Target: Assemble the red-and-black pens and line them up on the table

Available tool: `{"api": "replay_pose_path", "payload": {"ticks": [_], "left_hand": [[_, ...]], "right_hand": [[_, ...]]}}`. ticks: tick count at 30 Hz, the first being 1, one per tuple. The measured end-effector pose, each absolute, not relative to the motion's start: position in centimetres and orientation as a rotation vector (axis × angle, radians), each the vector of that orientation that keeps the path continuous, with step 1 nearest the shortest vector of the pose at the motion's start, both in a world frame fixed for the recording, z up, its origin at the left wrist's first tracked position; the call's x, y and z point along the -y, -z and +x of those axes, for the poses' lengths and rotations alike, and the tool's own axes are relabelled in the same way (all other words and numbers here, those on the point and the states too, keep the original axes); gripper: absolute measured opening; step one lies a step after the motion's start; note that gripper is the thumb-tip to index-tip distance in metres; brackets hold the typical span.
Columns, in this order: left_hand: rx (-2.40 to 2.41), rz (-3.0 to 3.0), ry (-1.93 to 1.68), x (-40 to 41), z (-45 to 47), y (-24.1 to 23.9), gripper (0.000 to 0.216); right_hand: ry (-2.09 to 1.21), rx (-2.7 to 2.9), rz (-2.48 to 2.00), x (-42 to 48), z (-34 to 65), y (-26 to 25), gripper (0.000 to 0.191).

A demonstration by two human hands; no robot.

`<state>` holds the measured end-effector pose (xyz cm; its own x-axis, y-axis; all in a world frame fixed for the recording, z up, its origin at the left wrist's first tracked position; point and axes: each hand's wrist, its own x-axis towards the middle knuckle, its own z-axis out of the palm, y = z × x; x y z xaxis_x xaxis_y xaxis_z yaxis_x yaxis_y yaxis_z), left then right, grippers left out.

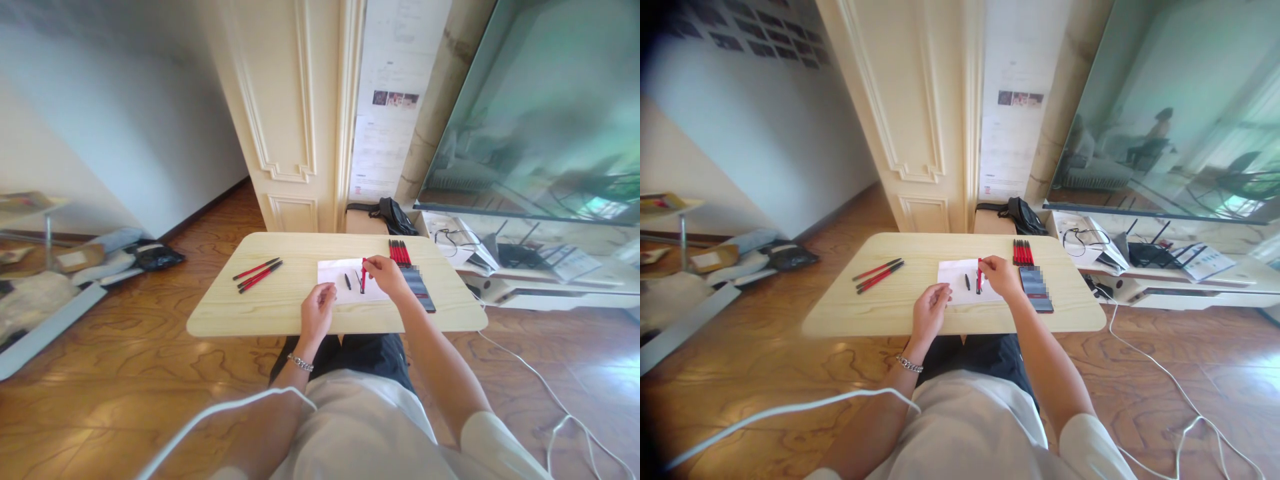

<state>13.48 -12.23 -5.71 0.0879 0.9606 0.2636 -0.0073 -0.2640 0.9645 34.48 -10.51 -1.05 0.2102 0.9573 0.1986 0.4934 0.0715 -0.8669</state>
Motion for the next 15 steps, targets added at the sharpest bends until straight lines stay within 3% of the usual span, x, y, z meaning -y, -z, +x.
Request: {"api": "replay_pose_path", "payload": {"ticks": [8, 15], "left_hand": [[-0.685, 1.272, -1.204, 12.3, 16.8, 4.7, 0.038], [-0.748, 1.102, -1.242, 12.2, 16.5, 6.3, 0.041]], "right_hand": [[-0.745, 1.489, -1.293, 12.6, 30.7, 1.2, 0.028], [-0.386, 1.531, -1.714, 10.8, 34.9, 2.0, 0.020]]}}
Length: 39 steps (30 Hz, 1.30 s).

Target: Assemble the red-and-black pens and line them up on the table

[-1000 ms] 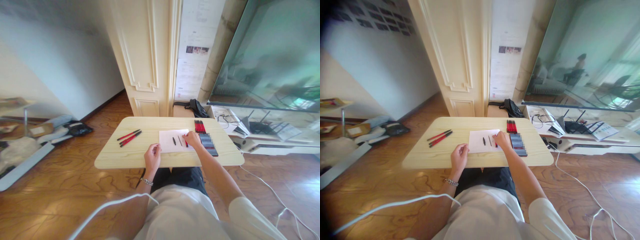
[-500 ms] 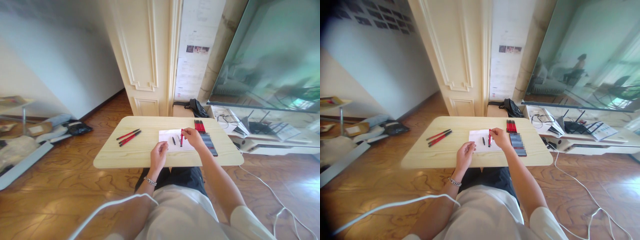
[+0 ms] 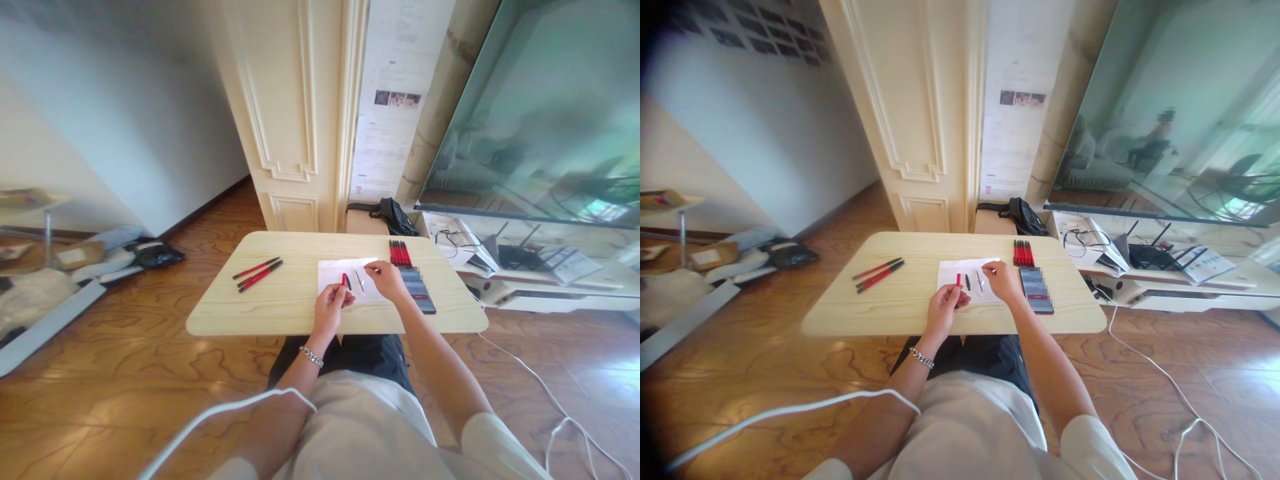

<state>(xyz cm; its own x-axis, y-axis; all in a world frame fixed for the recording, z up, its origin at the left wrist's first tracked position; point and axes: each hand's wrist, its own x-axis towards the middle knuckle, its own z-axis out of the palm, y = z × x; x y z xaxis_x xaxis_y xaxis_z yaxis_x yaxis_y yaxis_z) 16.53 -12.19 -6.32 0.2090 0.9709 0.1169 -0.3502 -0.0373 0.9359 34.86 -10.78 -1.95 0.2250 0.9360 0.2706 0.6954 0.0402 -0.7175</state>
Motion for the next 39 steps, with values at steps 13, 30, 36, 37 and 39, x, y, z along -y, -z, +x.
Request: {"api": "replay_pose_path", "payload": {"ticks": [13, 30, 36, 37, 39], "left_hand": [[-0.751, 1.161, -1.237, 12.1, 16.7, 6.8, 0.039], [-0.728, 1.215, -1.222, 12.2, 16.6, 7.0, 0.043], [-0.740, 1.254, -1.205, 12.2, 16.4, 7.0, 0.041], [-0.746, 1.267, -1.200, 12.2, 16.4, 6.9, 0.040], [-0.759, 1.289, -1.193, 12.2, 16.4, 6.9, 0.039]], "right_hand": [[-0.312, 1.868, -1.991, 9.4, 35.8, 5.3, 0.018], [-0.729, 1.515, -1.367, 11.3, 34.7, 3.2, 0.026], [-0.579, 1.615, -1.382, 12.6, 33.2, 0.0, 0.022], [-0.551, 1.645, -1.382, 12.7, 33.0, -0.5, 0.021], [-0.507, 1.703, -1.386, 12.9, 32.7, -1.2, 0.020]]}}
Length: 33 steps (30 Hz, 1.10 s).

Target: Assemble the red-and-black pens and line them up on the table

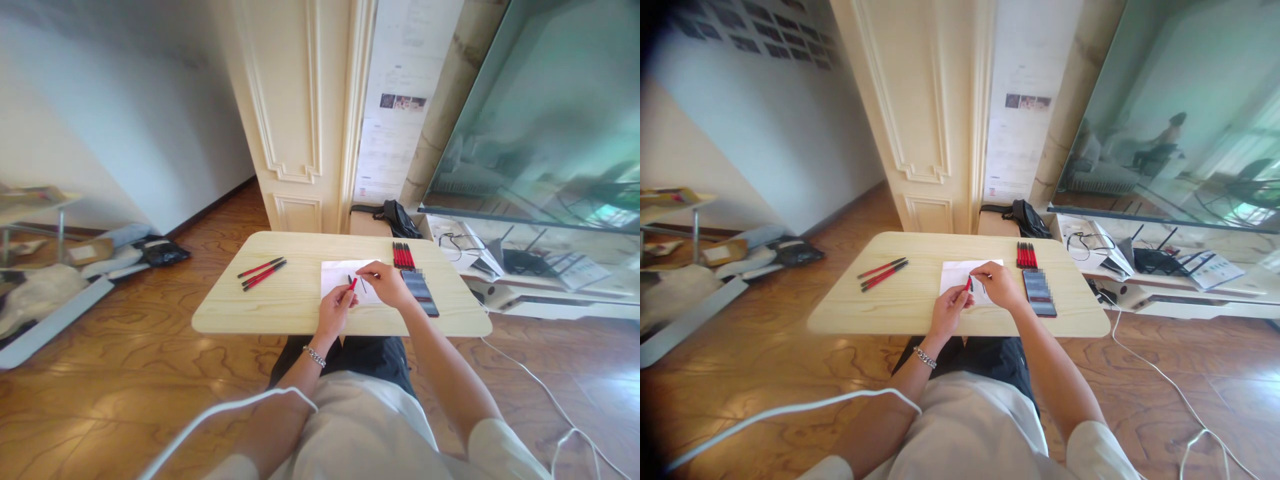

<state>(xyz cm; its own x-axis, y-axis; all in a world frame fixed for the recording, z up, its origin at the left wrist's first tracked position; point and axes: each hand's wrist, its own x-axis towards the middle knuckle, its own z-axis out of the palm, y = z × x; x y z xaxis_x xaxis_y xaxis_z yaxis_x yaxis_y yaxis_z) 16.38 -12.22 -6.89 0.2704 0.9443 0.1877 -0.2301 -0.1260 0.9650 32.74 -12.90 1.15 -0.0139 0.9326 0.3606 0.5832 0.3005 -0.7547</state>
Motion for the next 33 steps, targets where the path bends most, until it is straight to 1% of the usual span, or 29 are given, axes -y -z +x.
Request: {"api": "replay_pose_path", "payload": {"ticks": [5, 8, 13, 18, 21, 24, 28, 29, 33], "left_hand": [[-0.798, 1.347, -1.187, 12.2, 16.4, 6.8, 0.037], [-0.814, 1.371, -1.187, 12.3, 16.4, 6.6, 0.037], [-0.812, 1.376, -1.186, 12.4, 16.4, 6.5, 0.036], [-0.785, 1.375, -1.172, 12.5, 16.4, 6.6, 0.036], [-0.739, 1.350, -1.170, 12.5, 16.4, 6.7, 0.037], [-0.699, 1.280, -1.175, 12.5, 16.4, 6.5, 0.038], [-0.669, 1.195, -1.178, 12.6, 16.4, 6.2, 0.038], [-0.668, 1.185, -1.176, 12.6, 16.4, 6.1, 0.037], [-0.668, 1.179, -1.175, 12.5, 16.3, 6.1, 0.034]], "right_hand": [[-0.420, 1.849, -1.414, 12.9, 32.4, -2.0, 0.019], [-0.421, 1.951, -1.412, 12.8, 32.5, -2.3, 0.021], [-0.529, 2.005, -1.424, 12.4, 33.0, -2.8, 0.022], [-0.647, 2.070, -1.322, 12.1, 33.7, -3.0, 0.021], [-0.758, 1.986, -1.313, 11.5, 34.4, -2.3, 0.027], [-0.726, 1.818, -1.495, 10.4, 35.1, -0.7, 0.031], [-0.448, 1.771, -1.916, 9.0, 35.3, 1.9, 0.019], [-0.401, 1.780, -1.993, 8.7, 35.2, 2.4, 0.018], [-0.344, 1.777, -2.199, 7.9, 34.1, 3.5, 0.029]]}}
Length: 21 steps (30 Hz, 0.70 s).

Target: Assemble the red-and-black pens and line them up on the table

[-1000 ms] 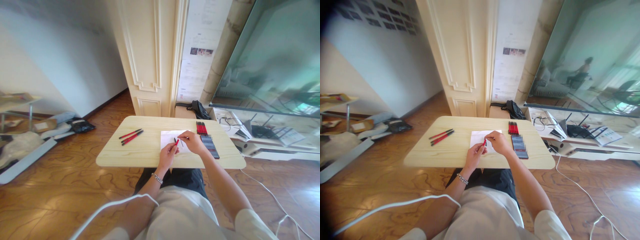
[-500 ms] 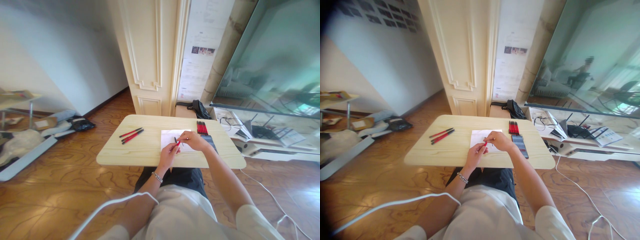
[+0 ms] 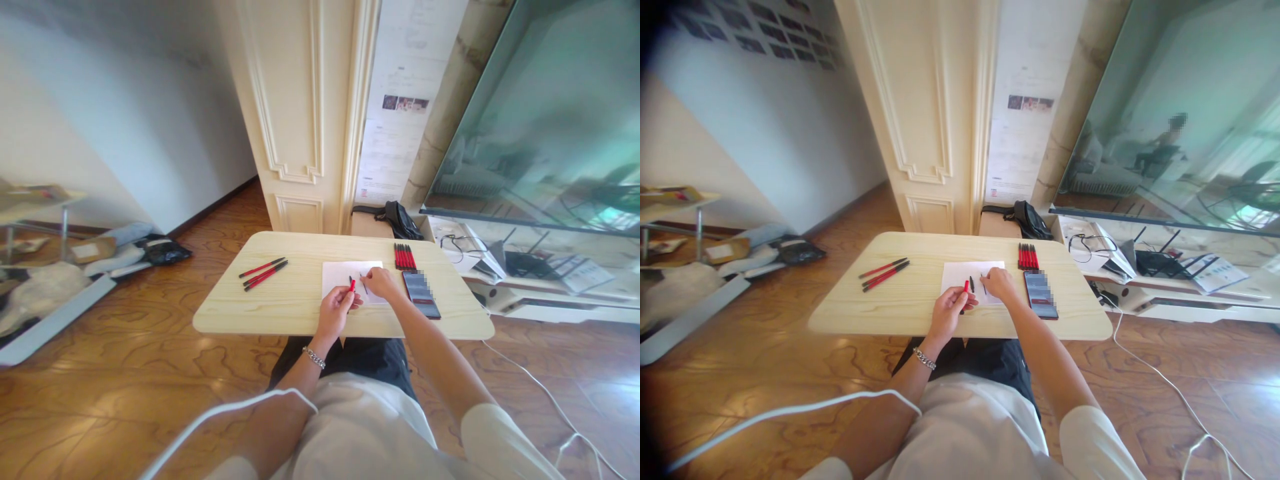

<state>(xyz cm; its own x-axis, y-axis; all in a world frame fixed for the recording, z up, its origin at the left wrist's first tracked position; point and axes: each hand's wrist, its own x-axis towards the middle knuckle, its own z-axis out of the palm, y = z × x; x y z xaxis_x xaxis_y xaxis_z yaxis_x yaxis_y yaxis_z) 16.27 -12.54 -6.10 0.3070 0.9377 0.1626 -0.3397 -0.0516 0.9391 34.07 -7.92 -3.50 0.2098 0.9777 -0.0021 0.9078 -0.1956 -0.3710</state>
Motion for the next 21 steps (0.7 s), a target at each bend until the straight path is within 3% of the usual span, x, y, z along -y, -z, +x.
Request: {"api": "replay_pose_path", "payload": {"ticks": [10, 17, 21], "left_hand": [[-0.687, 1.230, -1.203, 12.4, 16.2, 6.3, 0.033], [-0.661, 1.209, -1.214, 12.3, 16.3, 6.6, 0.036], [-0.658, 1.232, -1.213, 12.2, 16.3, 6.8, 0.034]], "right_hand": [[-0.314, 1.757, -2.293, 6.8, 33.6, 3.7, 0.024], [-0.812, 1.336, -1.492, 8.4, 33.7, 1.2, 0.026], [-0.929, 1.083, -1.132, 9.9, 32.5, -1.4, 0.029]]}}
